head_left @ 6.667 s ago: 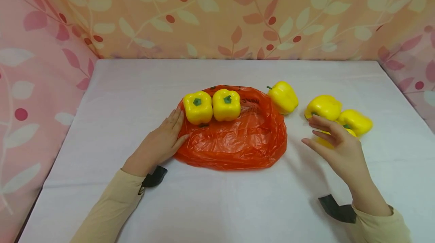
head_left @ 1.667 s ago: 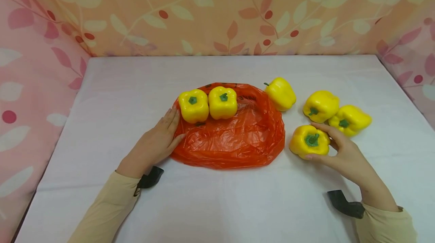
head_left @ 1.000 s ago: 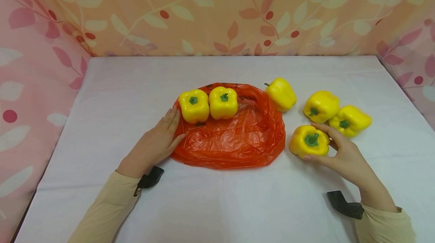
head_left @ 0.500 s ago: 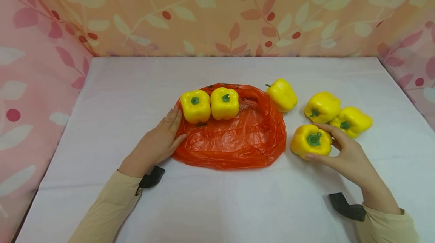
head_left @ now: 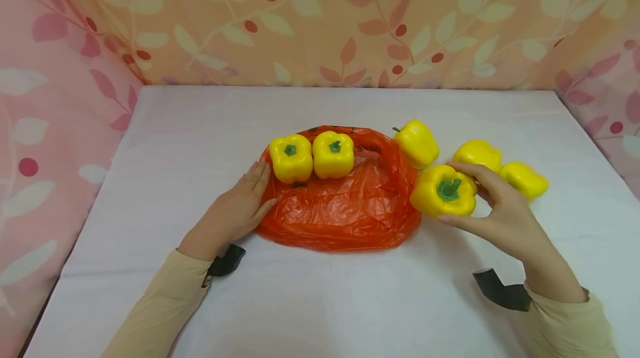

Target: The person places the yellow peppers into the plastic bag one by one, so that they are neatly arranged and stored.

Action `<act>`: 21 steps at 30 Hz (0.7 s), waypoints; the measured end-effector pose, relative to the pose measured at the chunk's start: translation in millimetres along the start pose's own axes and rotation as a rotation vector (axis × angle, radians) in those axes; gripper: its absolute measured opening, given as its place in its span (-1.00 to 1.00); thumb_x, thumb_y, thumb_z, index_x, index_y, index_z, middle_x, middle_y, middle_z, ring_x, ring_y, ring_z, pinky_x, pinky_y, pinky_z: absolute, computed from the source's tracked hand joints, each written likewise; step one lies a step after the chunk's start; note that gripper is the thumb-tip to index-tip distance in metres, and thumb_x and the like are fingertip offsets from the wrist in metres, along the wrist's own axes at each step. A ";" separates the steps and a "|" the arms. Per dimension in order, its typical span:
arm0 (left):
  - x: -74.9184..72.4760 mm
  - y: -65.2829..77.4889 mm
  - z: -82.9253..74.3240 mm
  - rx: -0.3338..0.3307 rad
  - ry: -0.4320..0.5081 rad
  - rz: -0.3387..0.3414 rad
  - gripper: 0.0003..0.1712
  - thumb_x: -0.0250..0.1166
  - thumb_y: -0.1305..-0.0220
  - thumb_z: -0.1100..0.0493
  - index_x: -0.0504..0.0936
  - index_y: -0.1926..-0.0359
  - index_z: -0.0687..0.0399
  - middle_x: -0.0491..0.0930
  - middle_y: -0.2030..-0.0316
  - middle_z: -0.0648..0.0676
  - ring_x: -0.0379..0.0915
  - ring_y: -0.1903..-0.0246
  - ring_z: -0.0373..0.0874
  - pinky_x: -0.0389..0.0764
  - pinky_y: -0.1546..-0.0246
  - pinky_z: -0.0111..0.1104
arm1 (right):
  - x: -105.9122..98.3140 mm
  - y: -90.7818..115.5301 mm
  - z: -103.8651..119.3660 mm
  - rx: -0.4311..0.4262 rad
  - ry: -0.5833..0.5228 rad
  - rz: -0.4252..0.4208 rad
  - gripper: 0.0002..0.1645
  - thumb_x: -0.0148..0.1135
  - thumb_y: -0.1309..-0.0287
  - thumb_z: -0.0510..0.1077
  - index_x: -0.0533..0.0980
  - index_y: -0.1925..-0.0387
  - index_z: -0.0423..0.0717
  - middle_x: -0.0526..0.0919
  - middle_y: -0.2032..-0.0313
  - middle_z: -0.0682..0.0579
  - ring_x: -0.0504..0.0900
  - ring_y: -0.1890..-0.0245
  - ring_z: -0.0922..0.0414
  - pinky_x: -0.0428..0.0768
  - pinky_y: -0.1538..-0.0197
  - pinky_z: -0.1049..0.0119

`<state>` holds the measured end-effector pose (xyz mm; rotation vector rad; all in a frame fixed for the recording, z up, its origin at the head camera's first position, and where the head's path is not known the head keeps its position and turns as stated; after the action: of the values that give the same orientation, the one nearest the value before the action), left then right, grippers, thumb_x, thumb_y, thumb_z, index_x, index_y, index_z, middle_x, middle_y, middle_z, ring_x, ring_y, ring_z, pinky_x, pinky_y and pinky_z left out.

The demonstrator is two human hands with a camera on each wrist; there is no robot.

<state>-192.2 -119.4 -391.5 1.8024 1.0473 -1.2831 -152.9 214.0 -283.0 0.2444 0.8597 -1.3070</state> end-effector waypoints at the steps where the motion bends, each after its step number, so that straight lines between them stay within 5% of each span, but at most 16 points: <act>1: 0.2 0.1 -0.1 0.000 0.002 0.000 -0.15 0.02 -0.41 -0.05 -0.13 -0.42 0.40 -0.17 -0.44 0.30 -0.24 -0.42 0.14 0.05 -0.33 -0.04 | 2.4 -2.9 4.0 -0.014 -0.003 0.006 -0.03 0.56 0.39 -0.43 0.38 -0.21 -0.19 0.45 -0.09 0.20 0.36 -0.08 0.39 0.29 -0.11 0.70; 9: 0.1 -0.4 0.9 -0.004 -0.002 0.001 -0.14 0.03 -0.40 -0.06 -0.13 -0.43 0.38 -0.17 -0.44 0.29 -0.24 -0.42 0.13 0.05 -0.34 -0.05 | 35.6 -23.5 22.3 -0.012 -0.019 0.106 -0.10 0.58 0.28 -0.26 0.39 -0.21 -0.10 0.47 -0.10 0.08 0.37 -0.10 0.31 0.28 -0.14 0.64; 21: 0.6 -1.0 0.9 -0.009 -0.009 0.009 -0.14 0.03 -0.39 -0.07 -0.12 -0.42 0.39 -0.15 -0.44 0.29 -0.25 -0.42 0.13 0.04 -0.34 -0.06 | 105.6 -51.3 47.2 -0.062 -0.138 0.269 -0.10 0.58 0.23 -0.06 0.37 -0.21 -0.06 0.45 -0.17 0.07 0.38 -0.17 0.13 0.38 -0.22 0.06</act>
<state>-193.4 -119.7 -392.4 1.7910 1.0374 -1.2777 -178.8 92.4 -306.6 0.2111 0.7216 -1.0323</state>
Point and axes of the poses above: each hand's wrist, its own y-axis away from the middle knuckle, its own x-axis out of the palm, z = x × y, the point moved 10 cm from there along -y, towards the middle knuckle
